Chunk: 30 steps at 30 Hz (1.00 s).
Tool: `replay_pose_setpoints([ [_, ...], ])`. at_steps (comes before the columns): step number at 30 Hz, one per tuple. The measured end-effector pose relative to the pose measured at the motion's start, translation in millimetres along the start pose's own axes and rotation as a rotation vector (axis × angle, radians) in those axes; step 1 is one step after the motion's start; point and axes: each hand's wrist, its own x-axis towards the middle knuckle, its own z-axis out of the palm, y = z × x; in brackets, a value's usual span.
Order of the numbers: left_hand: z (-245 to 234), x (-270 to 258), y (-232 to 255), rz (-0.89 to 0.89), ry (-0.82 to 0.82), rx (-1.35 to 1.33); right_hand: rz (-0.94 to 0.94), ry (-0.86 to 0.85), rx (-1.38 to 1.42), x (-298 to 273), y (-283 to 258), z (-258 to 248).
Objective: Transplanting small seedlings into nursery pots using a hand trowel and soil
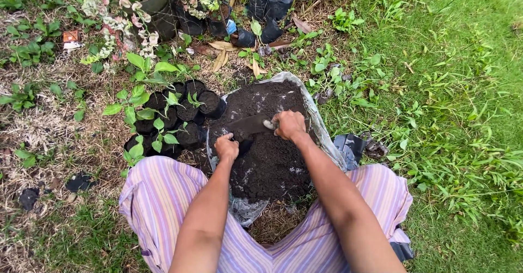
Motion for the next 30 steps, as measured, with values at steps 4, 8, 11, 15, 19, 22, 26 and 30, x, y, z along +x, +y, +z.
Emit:
replay_pose_setpoints([
  [4, -10.7, -7.3, 11.4, 0.007, 0.001, 0.029, 0.006, 0.043, 0.032, 14.2, 15.4, 17.2],
  [8, -18.2, -13.5, 22.7, -0.033, -0.027, 0.014, 0.041, 0.078, 0.062, 11.0, 19.3, 0.5],
  [11, -18.7, -14.3, 24.0, -0.07, -0.037, 0.002, 0.114, 0.048, 0.124, 6.6, 23.2, -10.5],
  [15, -19.1, -16.0, 26.3, -0.071, -0.044, 0.007, 0.089, 0.068, 0.023, 13.4, 32.7, -2.0],
  [19, -15.4, -12.7, 22.4, -0.08, -0.043, -0.003, 0.072, 0.046, -0.013, 13.6, 26.8, 4.2],
  [22, -24.5, -21.8, 30.4, -0.093, -0.067, 0.001, 0.147, -0.053, 0.049, -0.6, 8.9, -10.4],
  [26, -31.3, -25.9, 40.1, -0.121, -0.078, 0.018, 0.133, -0.088, 0.112, -3.2, 7.8, -8.6],
  [30, -14.9, -9.2, 13.9, -0.038, -0.033, -0.011, 0.215, -0.1, 0.206, -3.1, 7.4, -19.1],
])
